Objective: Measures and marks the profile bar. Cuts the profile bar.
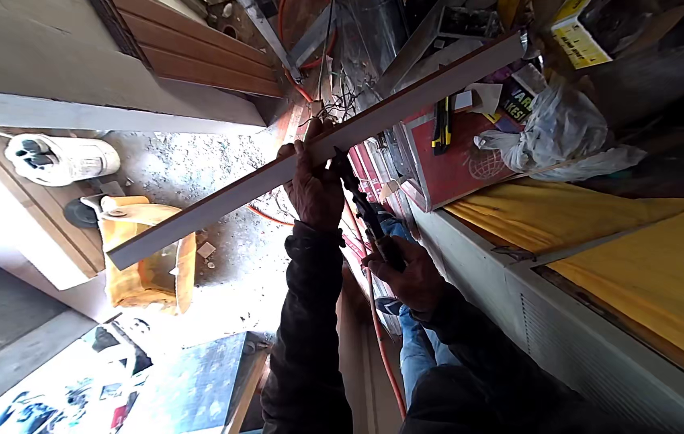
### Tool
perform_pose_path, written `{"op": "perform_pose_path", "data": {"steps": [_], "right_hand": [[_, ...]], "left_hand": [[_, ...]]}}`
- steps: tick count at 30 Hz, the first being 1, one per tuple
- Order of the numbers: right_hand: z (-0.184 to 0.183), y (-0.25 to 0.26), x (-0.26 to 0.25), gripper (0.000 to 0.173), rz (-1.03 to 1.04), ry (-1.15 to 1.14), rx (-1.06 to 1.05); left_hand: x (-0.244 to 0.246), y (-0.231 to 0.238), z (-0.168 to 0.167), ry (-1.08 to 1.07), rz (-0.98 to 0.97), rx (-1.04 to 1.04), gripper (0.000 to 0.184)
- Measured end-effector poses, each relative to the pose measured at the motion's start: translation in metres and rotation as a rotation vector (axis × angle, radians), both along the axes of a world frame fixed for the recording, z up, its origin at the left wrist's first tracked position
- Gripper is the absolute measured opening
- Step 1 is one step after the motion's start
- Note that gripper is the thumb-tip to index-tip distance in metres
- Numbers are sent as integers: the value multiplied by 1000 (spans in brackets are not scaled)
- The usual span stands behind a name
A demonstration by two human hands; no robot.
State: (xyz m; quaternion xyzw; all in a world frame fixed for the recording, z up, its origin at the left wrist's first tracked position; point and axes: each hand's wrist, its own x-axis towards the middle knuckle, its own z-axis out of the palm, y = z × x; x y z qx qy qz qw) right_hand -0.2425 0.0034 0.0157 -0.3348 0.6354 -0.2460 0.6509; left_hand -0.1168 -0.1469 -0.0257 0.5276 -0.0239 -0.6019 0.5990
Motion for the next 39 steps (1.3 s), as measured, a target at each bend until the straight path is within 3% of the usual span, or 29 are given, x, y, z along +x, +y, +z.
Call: {"op": "perform_pose_path", "data": {"steps": [6, 16, 27, 31, 39], "right_hand": [[-3, 2, 3, 14, -24, -22, -18], [-1, 0, 2, 17, 10, 48, -35], [-1, 0, 4, 12, -66, -56, -57], [-1, 0, 4, 11, -77, -86, -63], [0, -2, 6, 12, -96, -99, -63]], "left_hand": [[0, 1, 1, 8, -11, -10, 31], [2, 0, 1, 3, -23, -45, 23], [0, -2, -1, -19, -23, -78, 31], [1, -2, -2, -46, -40, -80, 25], [0, -3, 2, -33, -41, -83, 34]]}}
